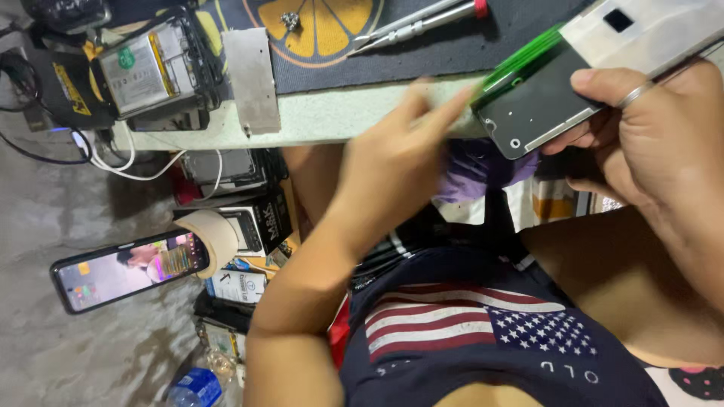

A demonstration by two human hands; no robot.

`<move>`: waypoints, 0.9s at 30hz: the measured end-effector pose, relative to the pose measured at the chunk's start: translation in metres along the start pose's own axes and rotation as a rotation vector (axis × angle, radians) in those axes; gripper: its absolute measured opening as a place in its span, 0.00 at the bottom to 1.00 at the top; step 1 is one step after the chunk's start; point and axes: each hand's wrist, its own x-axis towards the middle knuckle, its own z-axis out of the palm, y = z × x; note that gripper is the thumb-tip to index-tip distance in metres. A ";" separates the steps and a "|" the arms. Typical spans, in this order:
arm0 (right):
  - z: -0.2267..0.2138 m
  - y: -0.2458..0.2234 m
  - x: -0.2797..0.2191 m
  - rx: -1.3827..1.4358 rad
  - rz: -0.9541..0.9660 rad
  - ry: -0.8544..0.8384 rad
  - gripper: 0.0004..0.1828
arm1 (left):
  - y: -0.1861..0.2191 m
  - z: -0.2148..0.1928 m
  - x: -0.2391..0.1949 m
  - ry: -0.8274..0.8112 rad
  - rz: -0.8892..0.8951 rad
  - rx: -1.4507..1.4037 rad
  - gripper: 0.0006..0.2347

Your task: The person disassembles a mobile phone, removes the back cover, cleans the interior with a brush, and detaches internal components using a screwdriver and tweezers.

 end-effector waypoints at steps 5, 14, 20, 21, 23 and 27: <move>-0.004 0.014 0.009 0.116 -0.011 -0.038 0.11 | -0.004 -0.050 -0.046 0.095 -0.177 0.137 0.20; -0.007 0.017 0.004 0.010 -0.108 -0.018 0.18 | 0.017 -0.028 -0.037 0.036 -0.010 -0.192 0.18; 0.001 0.006 -0.001 0.034 0.202 0.019 0.16 | 0.010 -0.023 -0.040 0.083 -0.050 -0.114 0.16; 0.003 0.003 -0.002 0.069 0.170 0.024 0.15 | 0.015 -0.021 -0.041 0.041 -0.020 -0.161 0.17; 0.007 -0.001 -0.006 0.065 0.015 0.051 0.13 | 0.015 -0.020 -0.039 0.029 0.009 -0.214 0.18; 0.010 -0.005 -0.008 0.130 -0.049 0.055 0.12 | 0.006 -0.018 -0.043 0.062 -0.041 -0.136 0.19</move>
